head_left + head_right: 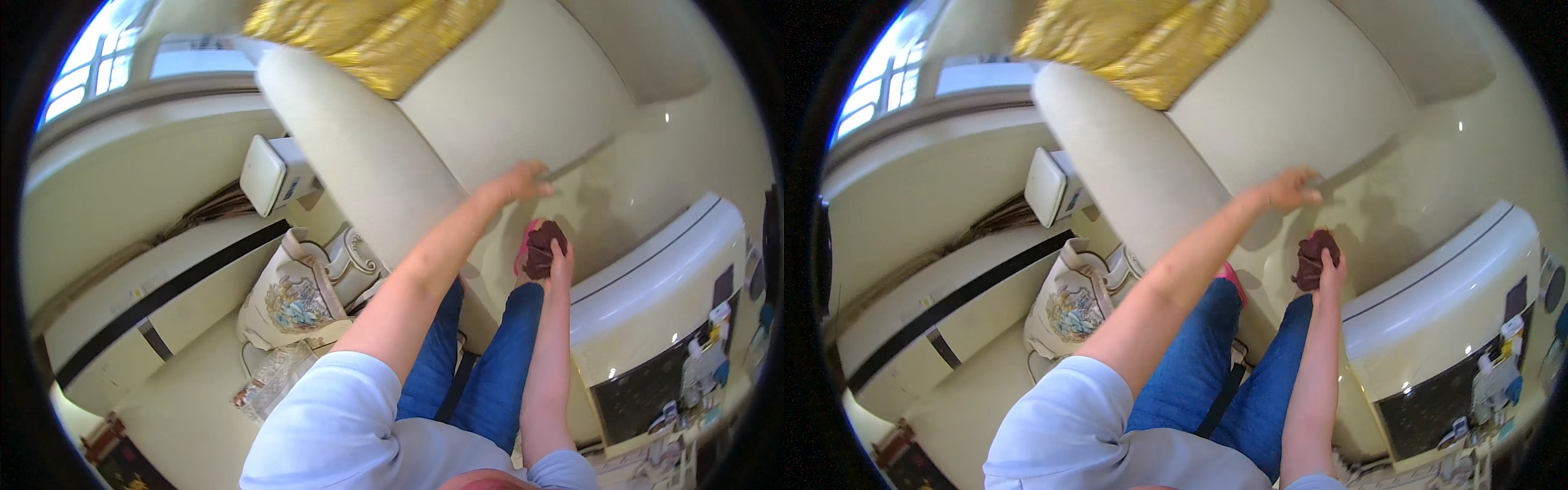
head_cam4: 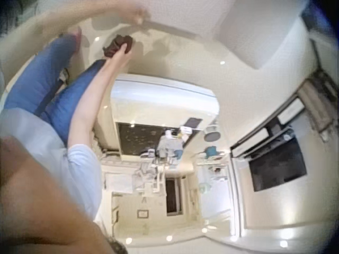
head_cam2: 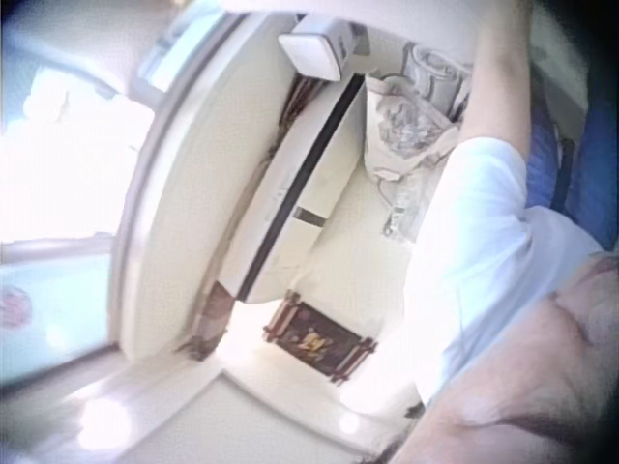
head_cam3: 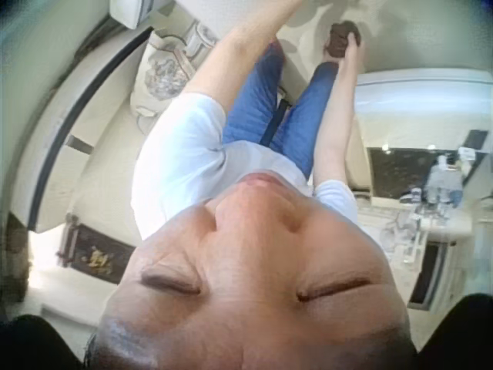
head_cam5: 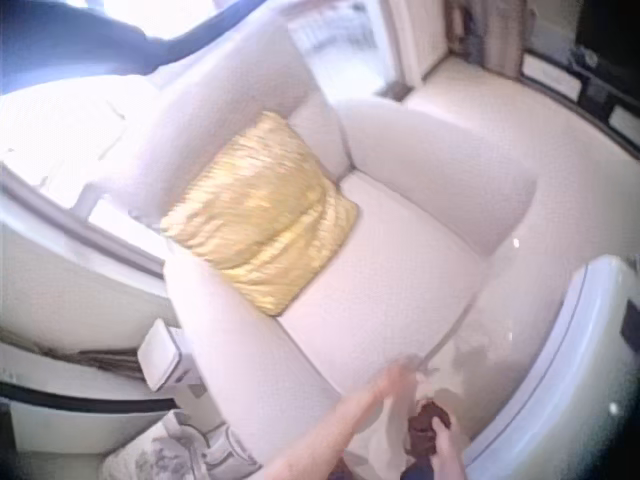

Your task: The person cleans a black TV stand and a white sofa using a brown cloth. They first wipe the stand, moving a white cylindrical device and a power strip to clean underneath, then wipe the sofa cushions and backrest.

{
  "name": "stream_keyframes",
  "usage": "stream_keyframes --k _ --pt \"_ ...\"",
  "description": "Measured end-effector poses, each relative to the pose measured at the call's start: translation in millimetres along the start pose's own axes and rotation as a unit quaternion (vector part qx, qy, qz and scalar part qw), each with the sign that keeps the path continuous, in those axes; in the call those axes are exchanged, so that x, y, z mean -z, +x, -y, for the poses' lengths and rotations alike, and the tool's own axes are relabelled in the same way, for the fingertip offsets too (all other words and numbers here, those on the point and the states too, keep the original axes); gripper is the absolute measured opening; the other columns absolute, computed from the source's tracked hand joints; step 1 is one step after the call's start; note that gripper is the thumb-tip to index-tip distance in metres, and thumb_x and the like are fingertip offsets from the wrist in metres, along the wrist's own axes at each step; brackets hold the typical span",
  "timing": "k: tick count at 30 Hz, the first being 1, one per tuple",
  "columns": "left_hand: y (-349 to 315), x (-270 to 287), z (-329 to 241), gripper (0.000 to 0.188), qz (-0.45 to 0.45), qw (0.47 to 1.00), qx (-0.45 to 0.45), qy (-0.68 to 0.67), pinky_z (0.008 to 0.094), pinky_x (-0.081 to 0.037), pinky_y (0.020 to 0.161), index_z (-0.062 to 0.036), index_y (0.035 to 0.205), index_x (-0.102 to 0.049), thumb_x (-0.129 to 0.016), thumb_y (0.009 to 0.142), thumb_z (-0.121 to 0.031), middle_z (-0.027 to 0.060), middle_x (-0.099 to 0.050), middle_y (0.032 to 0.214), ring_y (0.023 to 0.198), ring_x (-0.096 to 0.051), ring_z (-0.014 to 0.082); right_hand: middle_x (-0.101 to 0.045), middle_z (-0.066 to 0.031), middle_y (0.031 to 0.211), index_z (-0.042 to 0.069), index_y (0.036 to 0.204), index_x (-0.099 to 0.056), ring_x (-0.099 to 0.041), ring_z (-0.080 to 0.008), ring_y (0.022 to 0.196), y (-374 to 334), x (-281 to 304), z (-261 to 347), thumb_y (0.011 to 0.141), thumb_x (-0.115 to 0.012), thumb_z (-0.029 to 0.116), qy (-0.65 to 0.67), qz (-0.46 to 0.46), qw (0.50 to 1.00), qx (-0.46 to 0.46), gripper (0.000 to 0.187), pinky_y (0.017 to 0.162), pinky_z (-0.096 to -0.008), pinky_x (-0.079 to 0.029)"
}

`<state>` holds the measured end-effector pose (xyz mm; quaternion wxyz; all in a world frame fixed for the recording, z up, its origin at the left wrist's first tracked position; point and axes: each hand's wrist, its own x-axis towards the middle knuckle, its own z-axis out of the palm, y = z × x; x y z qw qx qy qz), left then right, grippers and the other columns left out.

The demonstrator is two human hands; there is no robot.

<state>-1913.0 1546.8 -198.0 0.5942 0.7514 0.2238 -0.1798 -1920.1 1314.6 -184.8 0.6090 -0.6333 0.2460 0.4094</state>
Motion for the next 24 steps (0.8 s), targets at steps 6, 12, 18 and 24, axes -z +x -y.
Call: stream_keyframes --k 6,12,18,24 --pt "-243.8 -10.9 -41.7 0.068 -0.158 0.960 -0.186 -0.138 0.0382 -0.034 0.104 -0.0071 0.142 -0.034 -0.064 0.084 -0.024 0.0177 -0.043 0.132 0.124 -0.042 0.0283 -0.054 -0.0118 0.123 0.006 0.129 -0.046 -0.055 -0.0221 0.110 -165.6 -103.3 40.0 0.095 -0.049 0.039 0.096 0.188 0.977 -0.005 0.047 0.093 -0.0372 -0.047" --pt "-439.7 64.5 -8.2 0.070 -0.298 0.885 -0.061 -0.352 0.0369 -0.036 0.104 -0.0096 0.141 -0.035 -0.070 0.083 -0.026 0.0119 -0.044 0.137 0.126 -0.042 0.0221 -0.040 -0.0079 0.141 0.012 0.144 -0.030 -0.039 -0.0215 0.129 -317.2 -231.0 -26.8 0.099 -0.037 0.042 -0.045 0.419 0.906 -0.042 0.054 0.107 -0.0392 -0.032" --pt "-507.5 103.0 -23.4 0.057 -0.386 0.805 0.007 -0.450 0.0339 -0.045 0.095 -0.0061 0.135 -0.040 -0.066 0.086 -0.019 0.0123 -0.049 0.129 0.115 -0.051 0.0224 -0.036 -0.0050 0.144 0.017 0.145 -0.029 -0.038 -0.0211 0.129 -379.3 -281.7 -15.9 0.097 -0.046 0.043 -0.189 0.444 0.875 -0.044 0.057 0.101 -0.0376 -0.036" --pt "-504.7 107.0 -67.7 0.048 -0.474 0.691 -0.052 -0.543 0.0332 -0.046 0.094 -0.0045 0.134 -0.040 -0.057 0.094 -0.024 0.0129 -0.049 0.128 0.114 -0.051 0.0221 -0.043 -0.0131 0.136 0.007 0.142 -0.033 -0.041 -0.0212 0.125 -389.9 -302.9 27.7 0.095 -0.052 0.036 -0.296 0.398 0.865 0.075 0.058 0.104 -0.0339 -0.034"
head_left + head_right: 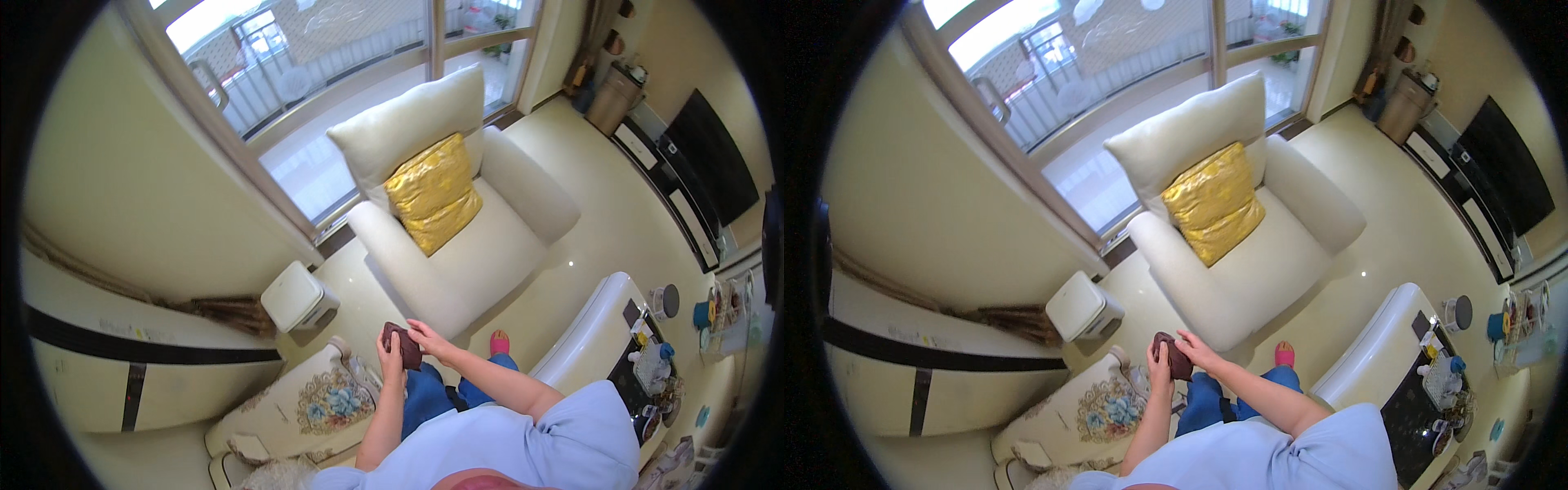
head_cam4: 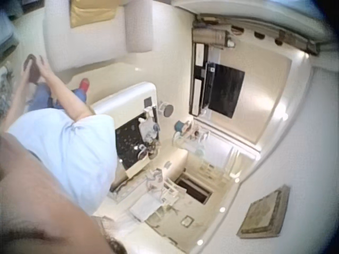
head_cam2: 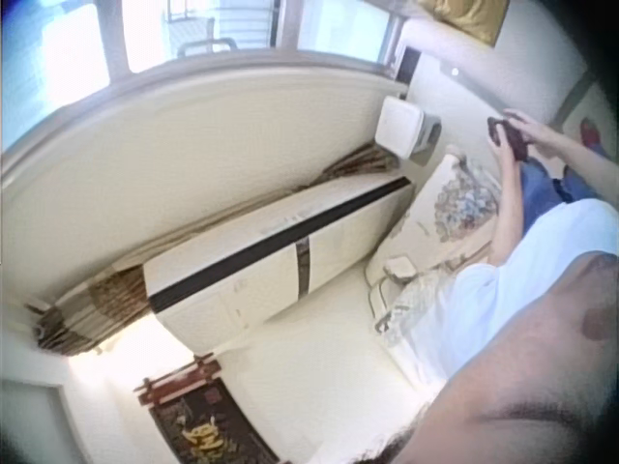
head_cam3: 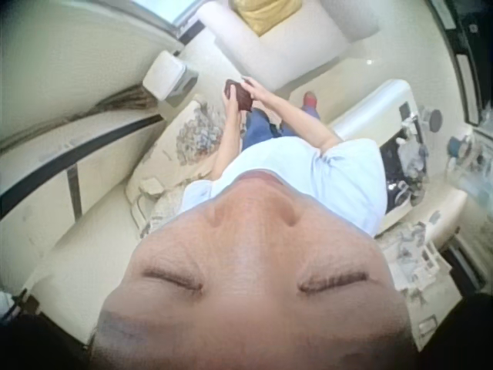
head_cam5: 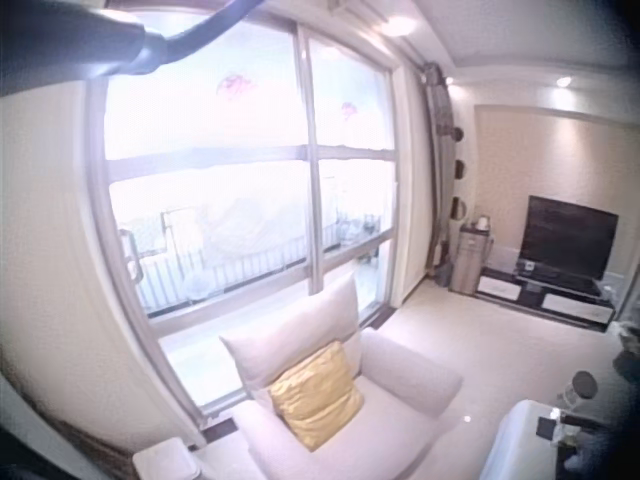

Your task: The person cleans a black TV stand and a white sofa using a brown cloth. They first wipe the stand, moving a white cylindrical device and a power strip to clean underneath, then wipe the sofa cushions and backrest.

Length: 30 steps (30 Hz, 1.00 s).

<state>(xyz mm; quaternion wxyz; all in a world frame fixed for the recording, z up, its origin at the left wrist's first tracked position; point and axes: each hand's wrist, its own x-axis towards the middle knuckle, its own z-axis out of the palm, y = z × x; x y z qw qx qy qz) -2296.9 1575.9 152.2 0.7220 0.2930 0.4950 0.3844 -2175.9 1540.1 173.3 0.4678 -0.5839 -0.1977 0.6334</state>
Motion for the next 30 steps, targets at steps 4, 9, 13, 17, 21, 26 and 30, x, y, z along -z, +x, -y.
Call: stream_keyframes --k 4,9,13,17,21,26,30 --pt "-0.4 -43.8 0.5 0.048 0.123 0.991 -0.043 0.041 0.0337 -0.037 0.103 -0.0040 0.138 -0.036 -0.044 0.099 -0.032 0.0132 -0.044 0.134 0.123 -0.044 0.0229 -0.045 -0.0127 0.133 0.008 0.143 -0.028 -0.044 -0.0209 0.122 -4.4 25.5 20.0 0.090 -0.057 0.046 0.014 0.030 0.999 0.026 0.071 0.101 -0.0351 -0.037" --pt "-3.1 -137.1 18.2 0.051 0.210 0.951 -0.124 0.187 0.0349 -0.032 0.106 -0.0044 0.141 -0.033 -0.043 0.099 -0.031 0.0148 -0.038 0.139 0.127 -0.039 0.0252 -0.051 -0.0105 0.125 0.004 0.135 -0.037 -0.051 -0.0196 0.113 -17.6 119.5 42.5 0.089 -0.063 0.032 0.095 -0.048 0.990 0.090 0.060 0.096 -0.0343 -0.043" --pt "-6.1 -256.2 61.4 0.067 0.290 0.867 -0.259 0.311 0.0387 -0.031 0.106 -0.0047 0.141 -0.032 -0.066 0.085 -0.019 0.0184 -0.038 0.137 0.127 -0.039 0.0305 -0.058 -0.0093 0.111 0.002 0.123 -0.048 -0.057 -0.0180 0.101 -34.5 247.3 72.0 0.089 -0.062 0.021 0.139 -0.144 0.974 0.103 0.041 0.087 -0.0336 -0.049" --pt "-15.0 -387.7 112.5 0.081 0.371 0.821 -0.288 0.324 0.0432 -0.030 0.107 -0.0060 0.142 -0.029 -0.074 0.077 -0.019 0.0197 -0.037 0.137 0.129 -0.034 0.0355 -0.059 -0.0078 0.110 0.003 0.122 -0.049 -0.058 -0.0155 0.099 -71.3 374.2 109.5 0.093 -0.056 0.022 0.152 -0.240 0.948 0.142 0.035 0.087 -0.0316 -0.048" --pt "-24.8 -509.1 156.3 0.086 0.425 0.804 -0.274 0.314 0.0423 -0.032 0.106 -0.0070 0.144 -0.026 -0.076 0.076 -0.020 0.0199 -0.037 0.135 0.128 -0.036 0.0345 -0.056 -0.0073 0.116 0.005 0.126 -0.045 -0.057 -0.0158 0.103 -118.8 483.8 150.1 0.097 -0.050 0.026 0.209 -0.246 0.930 0.177 0.036 0.090 -0.0317 -0.047" --pt "-12.7 -617.3 214.6 0.076 0.445 0.871 -0.120 0.167 0.0369 -0.036 0.104 -0.0069 0.144 -0.025 -0.069 0.083 -0.014 0.0150 -0.041 0.134 0.123 -0.043 0.0252 -0.044 -0.0126 0.133 0.002 0.138 -0.036 -0.045 -0.0194 0.121 -129.3 581.0 173.4 0.097 -0.050 0.027 0.196 -0.257 0.917 0.236 0.050 0.101 -0.0313 -0.038" --pt "9.0 -693.1 233.9 0.066 0.430 0.892 0.031 0.136 0.0338 -0.037 0.103 -0.0044 0.140 -0.029 -0.065 0.086 -0.012 0.0123 -0.045 0.133 0.121 -0.046 0.0215 -0.039 -0.0110 0.140 0.003 0.143 -0.030 -0.038 -0.0190 0.127 -118.3 644.7 186.8 0.098 -0.049 0.029 0.131 -0.290 0.922 0.221 0.055 0.107 -0.0309 -0.029"
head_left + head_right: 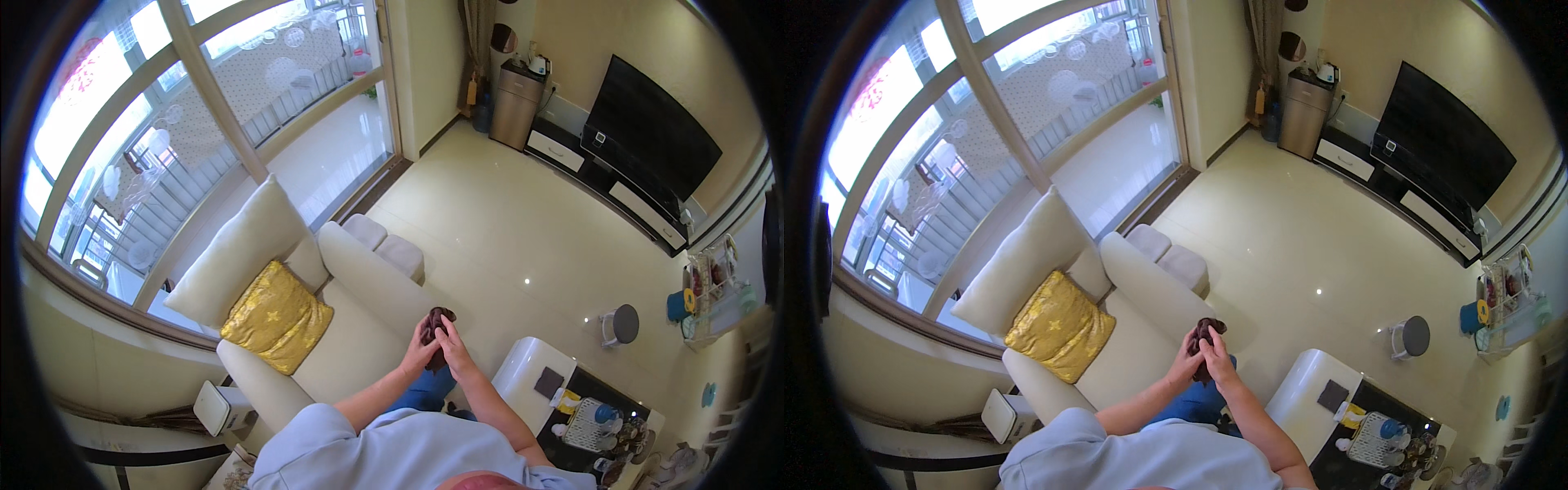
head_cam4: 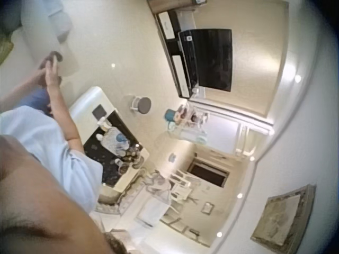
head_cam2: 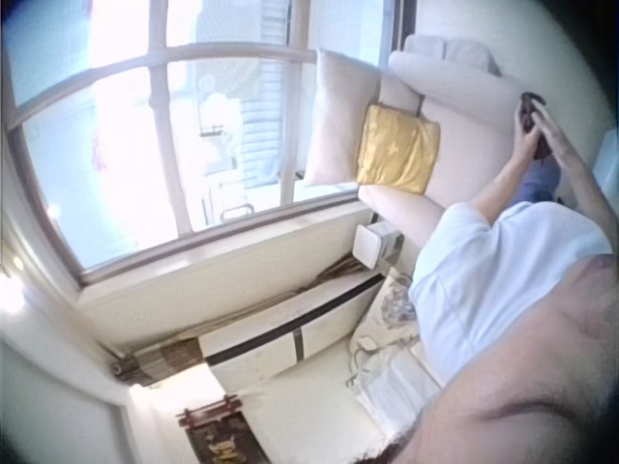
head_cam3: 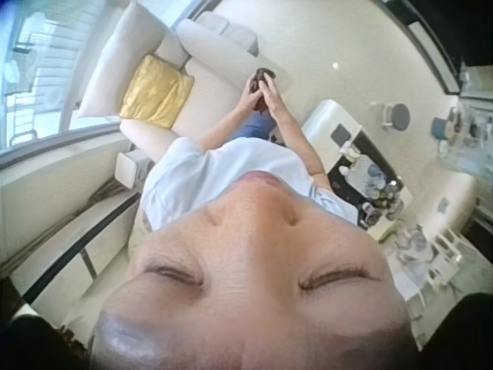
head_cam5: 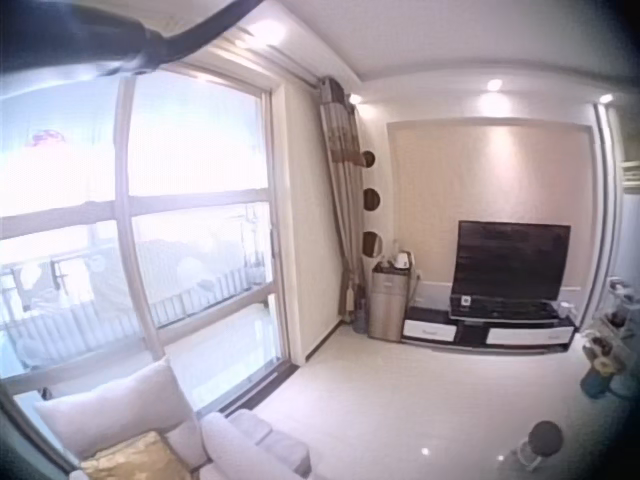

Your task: The person cleans a black TV stand and a white sofa using a brown cloth. They first wipe the stand, moving a white cylindrical device and a power strip to clean underneath, then wipe the sofa cushions and backrest.

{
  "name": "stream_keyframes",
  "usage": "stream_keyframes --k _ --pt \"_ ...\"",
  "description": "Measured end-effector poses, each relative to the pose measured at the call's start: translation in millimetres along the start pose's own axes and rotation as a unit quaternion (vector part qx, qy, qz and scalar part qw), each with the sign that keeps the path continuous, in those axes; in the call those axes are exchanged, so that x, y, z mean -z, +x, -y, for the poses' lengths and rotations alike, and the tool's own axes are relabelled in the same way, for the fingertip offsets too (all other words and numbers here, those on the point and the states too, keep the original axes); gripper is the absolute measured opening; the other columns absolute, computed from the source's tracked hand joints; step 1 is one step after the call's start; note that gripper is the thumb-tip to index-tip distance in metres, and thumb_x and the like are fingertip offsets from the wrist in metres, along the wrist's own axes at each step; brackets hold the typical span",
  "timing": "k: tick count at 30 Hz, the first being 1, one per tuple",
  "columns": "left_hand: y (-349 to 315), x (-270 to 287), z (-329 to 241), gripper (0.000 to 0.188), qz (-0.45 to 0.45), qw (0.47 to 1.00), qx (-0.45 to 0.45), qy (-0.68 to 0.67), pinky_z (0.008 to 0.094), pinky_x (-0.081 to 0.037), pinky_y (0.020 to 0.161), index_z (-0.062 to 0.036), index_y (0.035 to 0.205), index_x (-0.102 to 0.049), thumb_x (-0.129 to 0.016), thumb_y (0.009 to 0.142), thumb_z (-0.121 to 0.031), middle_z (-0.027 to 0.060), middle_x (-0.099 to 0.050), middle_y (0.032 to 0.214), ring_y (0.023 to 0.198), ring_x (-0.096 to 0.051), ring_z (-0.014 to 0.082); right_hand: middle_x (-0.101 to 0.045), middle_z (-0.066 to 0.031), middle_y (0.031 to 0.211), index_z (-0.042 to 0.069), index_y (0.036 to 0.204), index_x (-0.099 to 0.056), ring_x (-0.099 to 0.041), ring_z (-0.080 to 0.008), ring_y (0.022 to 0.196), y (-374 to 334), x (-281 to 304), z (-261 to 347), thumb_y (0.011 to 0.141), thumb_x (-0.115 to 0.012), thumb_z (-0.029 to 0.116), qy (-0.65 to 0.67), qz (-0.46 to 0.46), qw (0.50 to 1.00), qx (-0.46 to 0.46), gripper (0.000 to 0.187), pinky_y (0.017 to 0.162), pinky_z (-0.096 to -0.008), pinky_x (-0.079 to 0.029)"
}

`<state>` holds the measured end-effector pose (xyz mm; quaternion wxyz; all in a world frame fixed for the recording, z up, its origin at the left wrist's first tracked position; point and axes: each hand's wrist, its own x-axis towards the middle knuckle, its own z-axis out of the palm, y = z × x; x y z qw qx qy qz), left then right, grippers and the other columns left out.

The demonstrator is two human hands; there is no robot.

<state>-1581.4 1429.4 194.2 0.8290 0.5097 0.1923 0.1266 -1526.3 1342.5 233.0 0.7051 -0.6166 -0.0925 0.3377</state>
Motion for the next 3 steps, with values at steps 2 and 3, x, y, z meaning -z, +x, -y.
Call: stream_keyframes --k 2,3 --pt "38.6 -16.4 -5.7 0.065 -0.022 0.997 0.071 0.004 0.0332 -0.037 0.103 -0.0049 0.140 -0.029 -0.065 0.087 -0.014 0.0120 -0.044 0.134 0.122 -0.046 0.0215 -0.029 -0.0119 0.146 0.004 0.144 -0.028 -0.030 -0.0207 0.133 21.8 22.2 31.5 0.097 -0.049 0.030 0.029 0.030 0.998 -0.039 0.058 0.110 -0.0316 -0.024" --pt "59.0 -23.9 -3.9 0.065 -0.026 0.997 0.078 0.000 0.0324 -0.037 0.103 -0.0056 0.140 -0.029 -0.065 0.087 -0.015 0.0119 -0.044 0.135 0.123 -0.045 0.0210 -0.023 -0.0121 0.149 0.005 0.145 -0.027 -0.026 -0.0216 0.136 38.1 33.6 47.4 0.097 -0.050 0.032 0.006 0.036 0.998 -0.043 0.060 0.110 -0.0319 -0.023"
